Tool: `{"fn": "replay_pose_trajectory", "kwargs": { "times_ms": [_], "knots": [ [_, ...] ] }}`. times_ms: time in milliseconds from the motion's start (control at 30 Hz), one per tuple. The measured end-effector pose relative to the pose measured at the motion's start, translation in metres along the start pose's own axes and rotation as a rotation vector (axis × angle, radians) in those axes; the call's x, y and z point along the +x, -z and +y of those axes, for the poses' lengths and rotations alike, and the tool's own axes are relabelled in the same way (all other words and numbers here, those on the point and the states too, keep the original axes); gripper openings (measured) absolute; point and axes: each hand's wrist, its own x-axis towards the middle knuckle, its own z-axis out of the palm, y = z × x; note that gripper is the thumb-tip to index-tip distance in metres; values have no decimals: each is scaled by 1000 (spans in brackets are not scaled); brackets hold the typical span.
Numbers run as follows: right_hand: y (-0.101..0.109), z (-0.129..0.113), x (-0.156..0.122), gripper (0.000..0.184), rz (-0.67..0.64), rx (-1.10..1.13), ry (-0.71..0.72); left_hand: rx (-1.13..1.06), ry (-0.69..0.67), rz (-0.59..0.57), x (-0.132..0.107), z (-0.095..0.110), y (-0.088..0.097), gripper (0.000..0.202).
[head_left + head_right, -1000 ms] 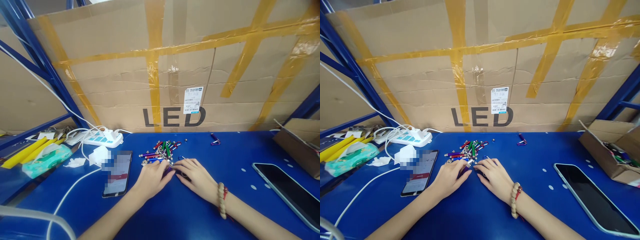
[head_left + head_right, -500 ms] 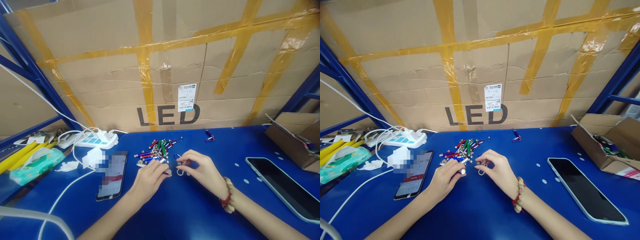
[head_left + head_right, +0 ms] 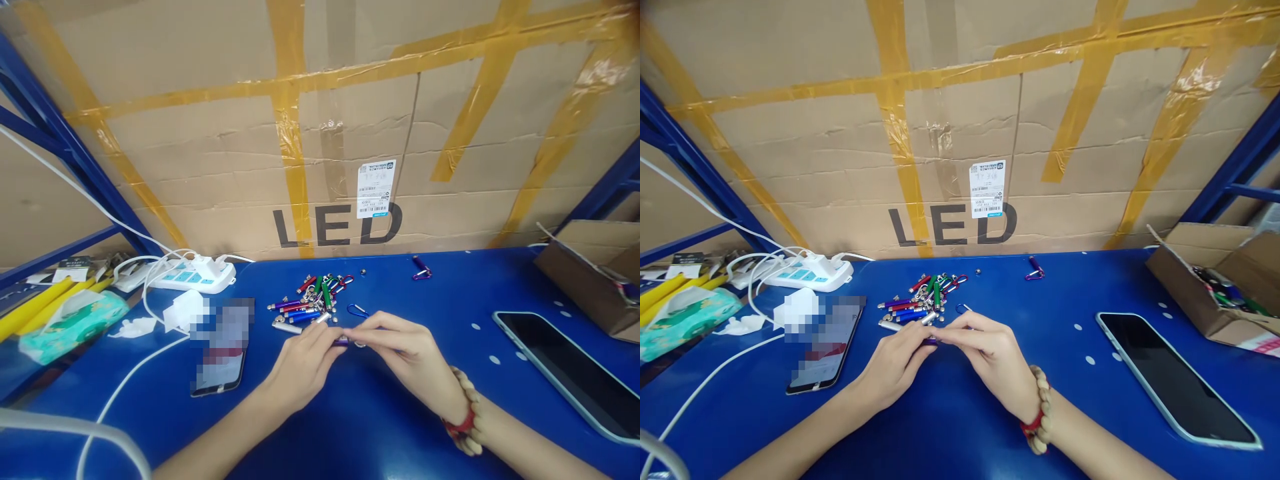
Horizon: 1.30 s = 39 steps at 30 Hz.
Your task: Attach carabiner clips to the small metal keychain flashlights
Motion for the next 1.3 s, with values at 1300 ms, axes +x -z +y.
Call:
{"fn": "replay_pose_trajectory", "kwargs": {
  "times_ms": [1300],
  "knots": [
    [-13,2,-4,31,-213,524,-870,114,-97,-47,-9,0,-1,31]
  ]
}}
